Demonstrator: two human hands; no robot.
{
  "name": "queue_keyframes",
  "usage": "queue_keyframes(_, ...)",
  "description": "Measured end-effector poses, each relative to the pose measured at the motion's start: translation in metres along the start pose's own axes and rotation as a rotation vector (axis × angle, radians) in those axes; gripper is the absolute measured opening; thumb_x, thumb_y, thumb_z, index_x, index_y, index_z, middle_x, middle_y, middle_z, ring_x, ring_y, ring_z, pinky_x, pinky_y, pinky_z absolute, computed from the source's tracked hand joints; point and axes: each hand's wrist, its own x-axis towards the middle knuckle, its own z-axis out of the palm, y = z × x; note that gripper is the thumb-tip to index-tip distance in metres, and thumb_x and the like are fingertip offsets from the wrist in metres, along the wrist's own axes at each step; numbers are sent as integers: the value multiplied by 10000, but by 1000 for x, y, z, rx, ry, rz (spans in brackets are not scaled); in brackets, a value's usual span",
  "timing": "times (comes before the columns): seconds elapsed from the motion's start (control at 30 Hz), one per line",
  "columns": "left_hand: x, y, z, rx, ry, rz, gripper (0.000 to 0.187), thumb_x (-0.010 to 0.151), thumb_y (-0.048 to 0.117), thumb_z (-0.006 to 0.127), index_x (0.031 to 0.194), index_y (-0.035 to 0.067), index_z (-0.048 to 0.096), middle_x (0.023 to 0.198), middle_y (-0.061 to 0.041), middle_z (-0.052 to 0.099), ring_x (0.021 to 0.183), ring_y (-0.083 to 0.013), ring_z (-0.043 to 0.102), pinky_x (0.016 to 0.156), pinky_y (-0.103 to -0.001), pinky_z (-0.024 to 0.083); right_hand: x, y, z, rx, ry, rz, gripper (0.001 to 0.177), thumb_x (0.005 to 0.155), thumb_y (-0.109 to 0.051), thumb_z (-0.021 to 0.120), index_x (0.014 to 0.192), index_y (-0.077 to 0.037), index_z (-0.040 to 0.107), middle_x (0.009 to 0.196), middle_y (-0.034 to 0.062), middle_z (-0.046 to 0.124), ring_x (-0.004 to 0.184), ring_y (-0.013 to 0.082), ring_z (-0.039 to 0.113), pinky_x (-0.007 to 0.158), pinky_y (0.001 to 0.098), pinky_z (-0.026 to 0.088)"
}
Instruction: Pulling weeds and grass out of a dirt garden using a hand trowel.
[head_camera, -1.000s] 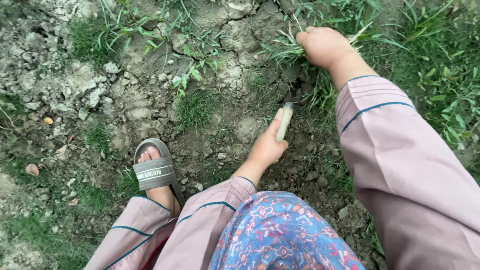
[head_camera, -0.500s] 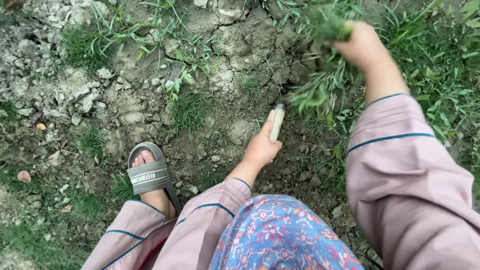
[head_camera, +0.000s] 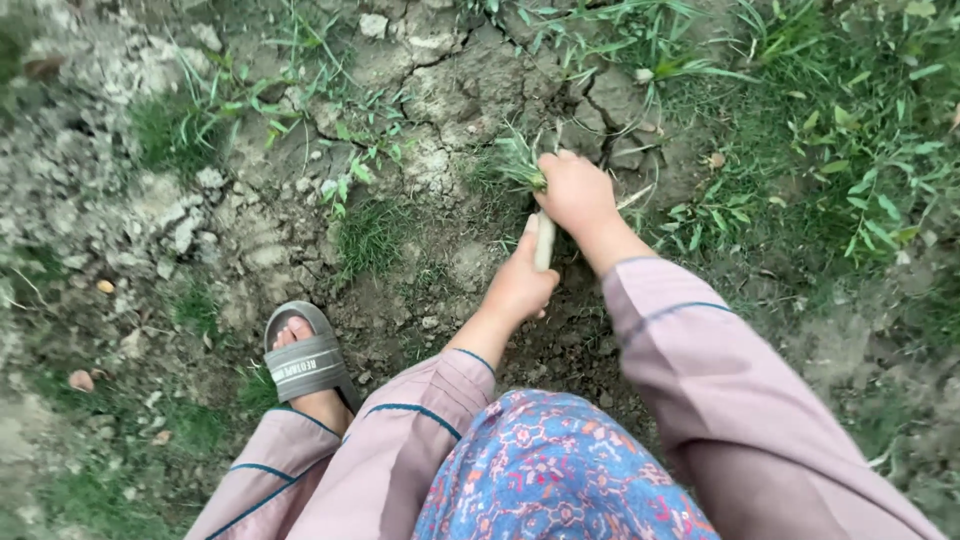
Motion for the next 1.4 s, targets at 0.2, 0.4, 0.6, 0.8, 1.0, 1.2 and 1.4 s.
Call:
queue_keyframes(0.2, -41, 0, -14, -17, -77, 19, 910, 839, 47, 600, 1617, 235, 167, 899, -139, 694, 525, -204, 638, 458, -356, 531, 5, 5, 1, -46, 51, -129, 294, 759, -233, 789, 987, -121, 640, 954, 109, 667, 925, 337, 684, 732, 474, 561)
queue_keyframes(0.4, -120, 18, -70, -111, -275, -179, 992, 856, 8, 584, 1653, 312, 77, 747, -66, 569, 498, -144, 517, 408, -295, 444, -3, 20, 25, -76, 117, -174, 201, 811, -141, 737, 989, -130, 644, 980, 95, 664, 961, 325, 679, 759, 448, 566)
queue_keyframes(0.6, -162, 51, -128, 62, -272, -222, 908, 805, 34, 673, 1582, 282, 275, 750, -24, 545, 485, -123, 520, 395, -297, 452, -48, 47, 17, 245, 290, 78, 185, 837, -136, 755, 1008, -99, 697, 998, 107, 713, 947, 304, 701, 830, 440, 559)
queue_keyframes(0.8, -119, 32, -129, 74, -226, 305, 628, 849, 44, 647, 1427, 123, 414, 854, 11, 549, 546, -79, 525, 444, -257, 453, -154, 94, -3, 1195, 501, 673, 251, 958, -127, 743, 1191, -57, 681, 1081, 46, 733, 958, 181, 692, 874, 354, 570)
queue_keyframes(1.0, -22, -72, -99, 51, -33, 135, 392, 808, 45, 658, 1174, 58, 516, 714, -25, 574, 497, -140, 560, 445, -318, 467, -197, 139, 8, 1609, 767, 585, 281, 932, 14, 704, 1177, -72, 594, 992, 51, 717, 913, 232, 709, 882, 380, 571)
queue_keyframes(1.2, -40, -93, -104, 112, 29, 83, 379, 778, 47, 651, 1140, 74, 544, 680, -24, 576, 468, -139, 550, 428, -317, 459, -151, 164, -1, 1445, 630, 634, 315, 923, -15, 753, 1217, -61, 652, 1096, 21, 713, 973, 171, 670, 881, 347, 541)
queue_keyframes(1.4, -50, -52, -110, -29, -30, 5, 354, 832, 54, 627, 1154, 24, 484, 667, -56, 576, 447, -155, 548, 401, -321, 455, -96, 91, -49, 1220, 338, 634, 297, 924, -151, 751, 1206, -73, 700, 1096, 42, 744, 969, 176, 685, 881, 347, 538)
